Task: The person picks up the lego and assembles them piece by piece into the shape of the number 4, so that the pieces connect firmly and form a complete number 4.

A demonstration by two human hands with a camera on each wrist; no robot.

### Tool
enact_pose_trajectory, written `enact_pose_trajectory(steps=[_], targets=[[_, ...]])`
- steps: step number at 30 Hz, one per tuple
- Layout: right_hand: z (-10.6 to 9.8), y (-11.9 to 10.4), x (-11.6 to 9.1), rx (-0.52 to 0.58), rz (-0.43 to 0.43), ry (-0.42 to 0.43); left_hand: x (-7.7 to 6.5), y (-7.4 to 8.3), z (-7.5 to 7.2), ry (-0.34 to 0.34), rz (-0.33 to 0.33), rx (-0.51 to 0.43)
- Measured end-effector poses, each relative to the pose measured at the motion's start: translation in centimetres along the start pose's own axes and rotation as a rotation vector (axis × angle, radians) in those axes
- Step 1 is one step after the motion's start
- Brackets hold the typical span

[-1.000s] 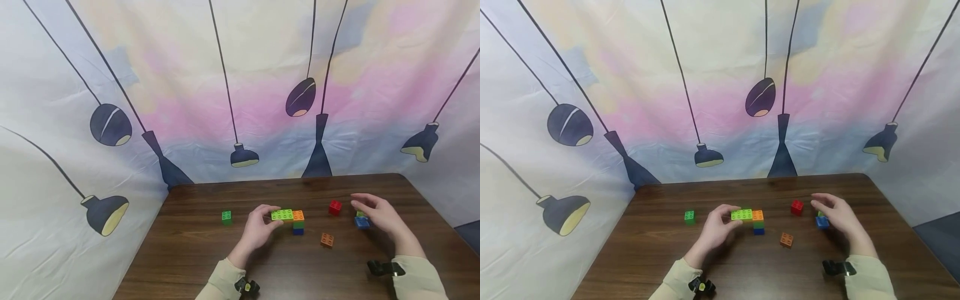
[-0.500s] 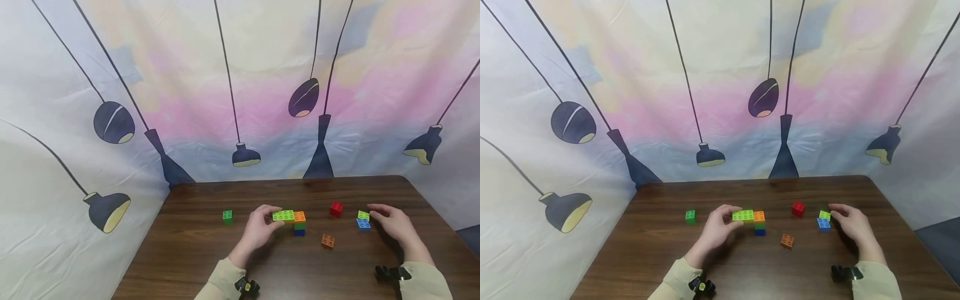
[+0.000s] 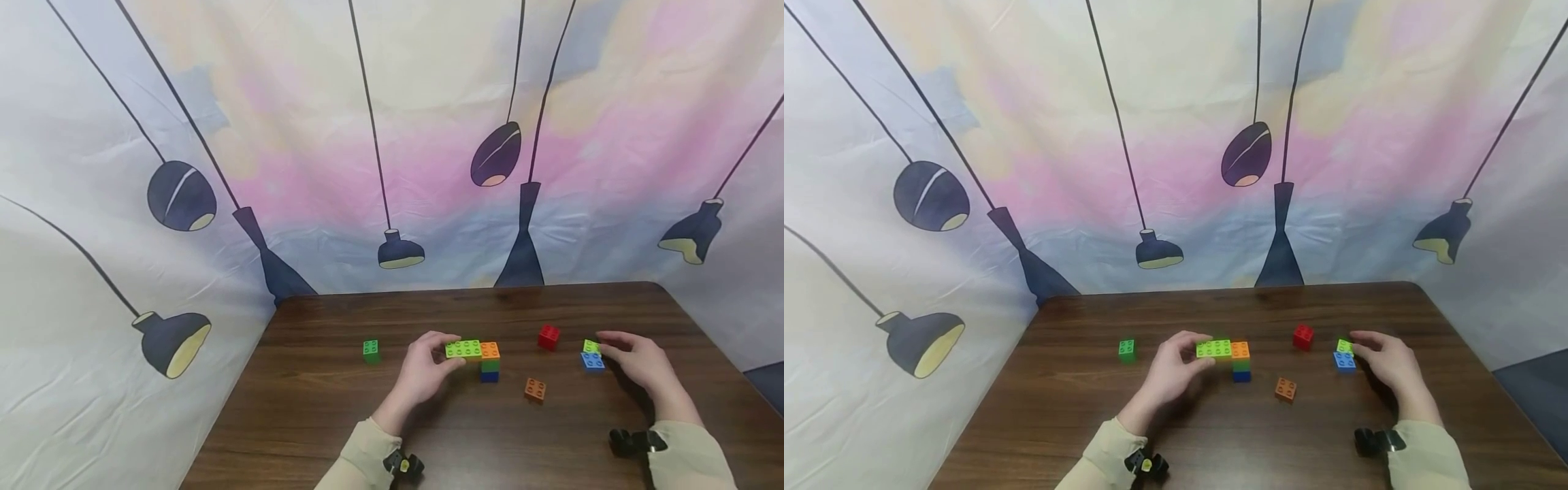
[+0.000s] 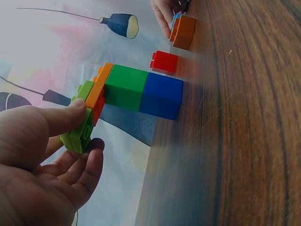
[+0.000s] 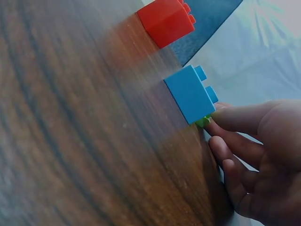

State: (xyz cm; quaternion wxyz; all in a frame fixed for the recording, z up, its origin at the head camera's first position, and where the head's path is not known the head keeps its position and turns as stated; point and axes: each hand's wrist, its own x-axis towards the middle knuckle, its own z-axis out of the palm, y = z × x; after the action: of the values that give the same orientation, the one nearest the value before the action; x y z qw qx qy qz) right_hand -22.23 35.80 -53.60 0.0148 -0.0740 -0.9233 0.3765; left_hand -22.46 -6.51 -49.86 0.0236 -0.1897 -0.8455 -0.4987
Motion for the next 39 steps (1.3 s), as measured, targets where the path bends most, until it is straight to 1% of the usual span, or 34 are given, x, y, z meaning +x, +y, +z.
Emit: enact_pose_trajectory(steps=[3,7,12,15,22,29,35,39], targets=[[0.01,-0.13,0.02,-0.001,0.006,-0.005,-0.05,0.04,-0.05,0.001,-0.001,0.001],[-0.08,-0.14,0.15,0.025,0.022,-0.04,-0.12,0.05,-0.14,0.001,-0.004,0.003],[-0.23,0.03,0.33,0.018,0.01,-0.075,-0.12,0.13,-0.22,-0.001,-0.004,0.002],[-0.27,0.11,0.39,0.001,0.004,-0.07,-0.12,0.19,-0.28,0.001,-0.005,0.004],[-0.21,0.41,0.32,-0.039,-0.013,-0.017,-0.04,0.27,-0.22,-0.001,-0.004,0.005],[-0.56,0.53,0.12,0.01,0.005,-0.059,0.01,0.04,0.09,0.002,0.001,0.008],[-0.43,0.53,-0.01,-0.011,-0.024,-0.019,-0.02,-0.03,0.13,0.002,0.004,0.007],[-0.42,0.41,0.0,-0.017,-0.012,-0.015,-0.07,0.09,-0.02,0.002,0.006,0.007]])
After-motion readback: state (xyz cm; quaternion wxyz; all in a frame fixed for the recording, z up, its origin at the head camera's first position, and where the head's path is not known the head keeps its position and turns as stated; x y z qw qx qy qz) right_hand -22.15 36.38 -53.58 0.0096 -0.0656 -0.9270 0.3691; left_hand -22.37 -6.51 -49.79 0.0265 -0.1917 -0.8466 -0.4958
